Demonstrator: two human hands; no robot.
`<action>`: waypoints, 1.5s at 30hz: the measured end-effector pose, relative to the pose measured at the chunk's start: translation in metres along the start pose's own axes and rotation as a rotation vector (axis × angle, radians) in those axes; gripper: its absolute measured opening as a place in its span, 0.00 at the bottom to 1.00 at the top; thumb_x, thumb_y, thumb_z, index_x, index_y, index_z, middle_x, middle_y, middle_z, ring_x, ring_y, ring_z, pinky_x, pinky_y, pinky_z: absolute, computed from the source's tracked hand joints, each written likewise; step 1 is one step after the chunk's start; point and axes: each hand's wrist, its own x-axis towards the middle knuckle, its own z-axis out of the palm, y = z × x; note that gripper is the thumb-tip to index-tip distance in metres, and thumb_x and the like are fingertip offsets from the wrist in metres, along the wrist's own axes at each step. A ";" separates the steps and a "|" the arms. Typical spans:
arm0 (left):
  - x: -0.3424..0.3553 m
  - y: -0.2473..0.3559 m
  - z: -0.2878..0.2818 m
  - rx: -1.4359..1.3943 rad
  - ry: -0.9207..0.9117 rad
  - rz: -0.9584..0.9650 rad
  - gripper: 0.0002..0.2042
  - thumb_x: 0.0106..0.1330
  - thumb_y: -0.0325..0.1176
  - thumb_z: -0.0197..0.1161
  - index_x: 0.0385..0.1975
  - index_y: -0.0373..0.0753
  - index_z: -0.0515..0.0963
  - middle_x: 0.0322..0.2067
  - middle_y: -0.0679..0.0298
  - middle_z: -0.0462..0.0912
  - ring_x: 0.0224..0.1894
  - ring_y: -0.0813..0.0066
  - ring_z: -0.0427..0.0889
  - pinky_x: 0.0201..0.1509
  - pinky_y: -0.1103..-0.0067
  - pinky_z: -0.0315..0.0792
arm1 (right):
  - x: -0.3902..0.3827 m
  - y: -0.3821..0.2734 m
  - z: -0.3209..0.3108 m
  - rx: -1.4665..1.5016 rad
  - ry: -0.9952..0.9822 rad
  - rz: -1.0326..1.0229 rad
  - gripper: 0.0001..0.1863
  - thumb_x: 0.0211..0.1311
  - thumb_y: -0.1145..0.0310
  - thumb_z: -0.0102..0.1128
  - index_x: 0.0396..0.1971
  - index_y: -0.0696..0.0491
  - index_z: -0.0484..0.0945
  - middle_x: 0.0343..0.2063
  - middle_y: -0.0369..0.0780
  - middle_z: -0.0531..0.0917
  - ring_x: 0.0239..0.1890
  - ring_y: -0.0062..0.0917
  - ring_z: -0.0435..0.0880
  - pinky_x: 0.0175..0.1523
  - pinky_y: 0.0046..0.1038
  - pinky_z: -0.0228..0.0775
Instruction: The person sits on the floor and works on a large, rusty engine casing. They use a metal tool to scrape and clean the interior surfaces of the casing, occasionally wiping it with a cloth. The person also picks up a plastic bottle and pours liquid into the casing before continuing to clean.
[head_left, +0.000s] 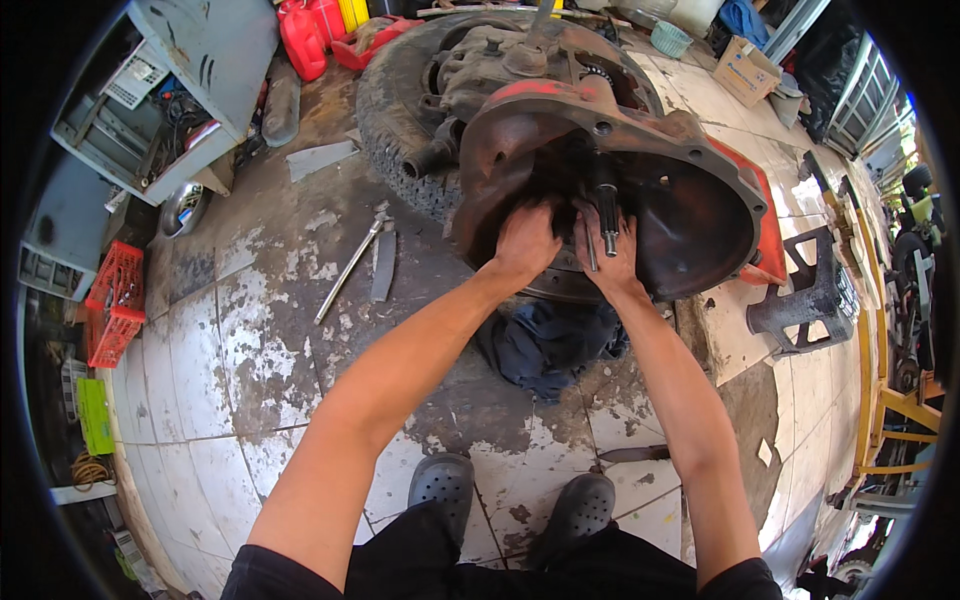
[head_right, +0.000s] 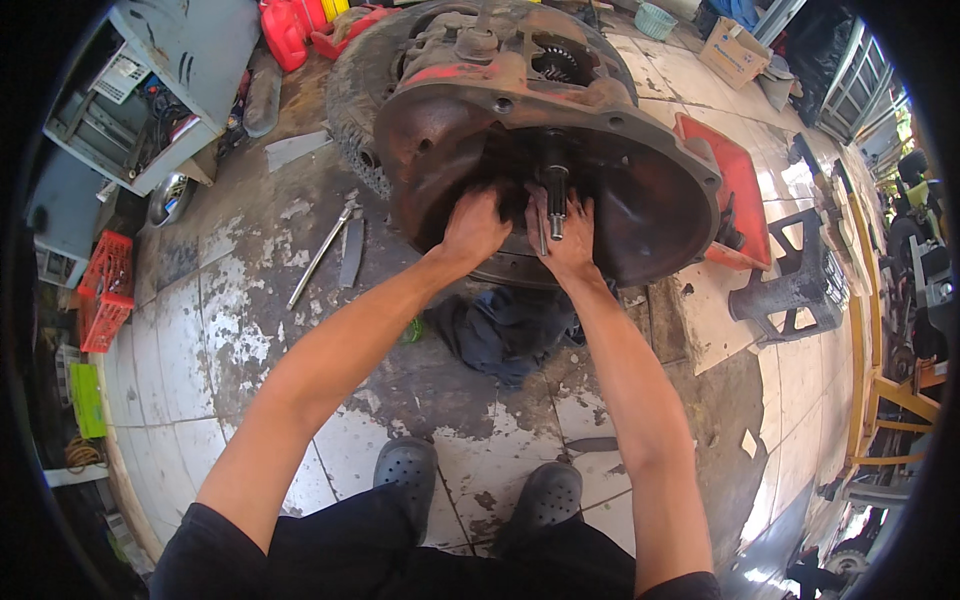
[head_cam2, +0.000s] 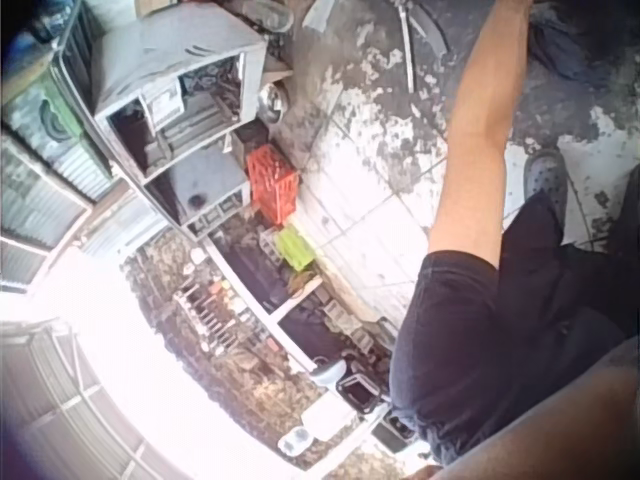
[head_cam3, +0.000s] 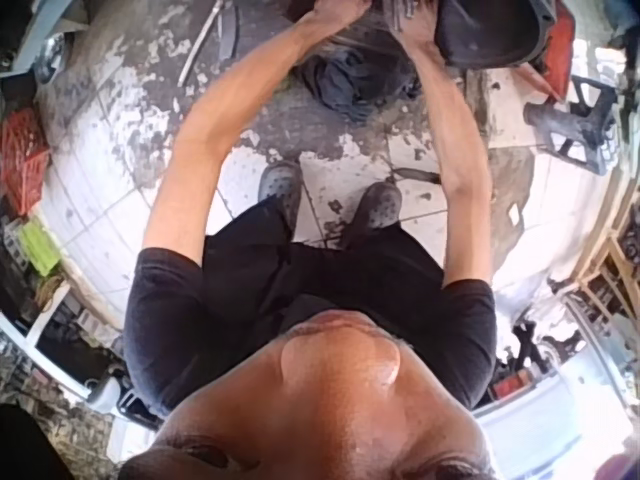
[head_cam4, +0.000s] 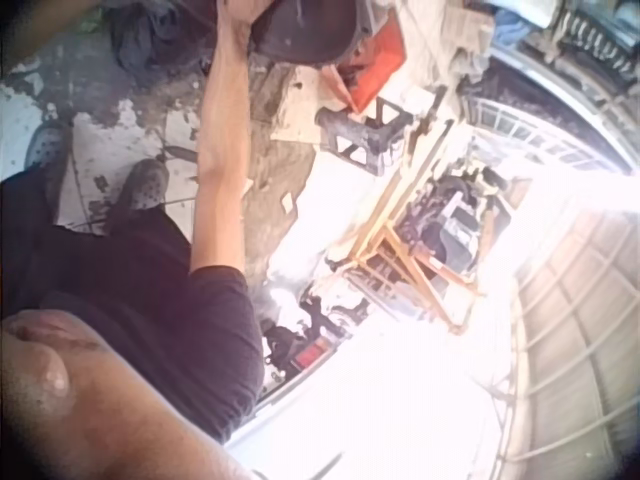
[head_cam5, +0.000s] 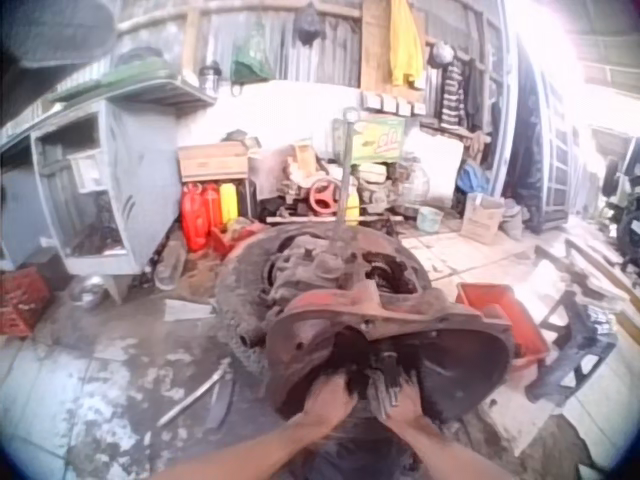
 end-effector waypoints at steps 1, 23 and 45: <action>0.004 0.003 0.000 -0.039 -0.024 -0.068 0.19 0.56 0.28 0.65 0.50 0.37 0.78 0.44 0.47 0.82 0.48 0.45 0.80 0.55 0.60 0.75 | -0.002 0.004 -0.001 -0.002 -0.024 -0.010 0.19 0.61 0.66 0.56 0.53 0.45 0.78 0.42 0.44 0.83 0.45 0.43 0.80 0.49 0.49 0.66; 0.012 0.004 -0.001 -0.061 -0.072 -0.194 0.22 0.56 0.28 0.66 0.53 0.35 0.76 0.50 0.46 0.80 0.55 0.47 0.77 0.59 0.63 0.73 | -0.003 -0.005 -0.005 0.228 -0.081 0.132 0.15 0.60 0.67 0.56 0.47 0.48 0.79 0.41 0.43 0.83 0.44 0.42 0.83 0.47 0.43 0.75; 0.014 0.003 -0.001 -0.087 -0.024 -0.156 0.19 0.56 0.29 0.65 0.49 0.34 0.77 0.45 0.43 0.81 0.50 0.43 0.79 0.54 0.59 0.74 | -0.004 -0.004 0.032 0.232 0.368 0.023 0.17 0.57 0.80 0.60 0.47 0.54 0.77 0.37 0.46 0.84 0.36 0.44 0.83 0.40 0.41 0.77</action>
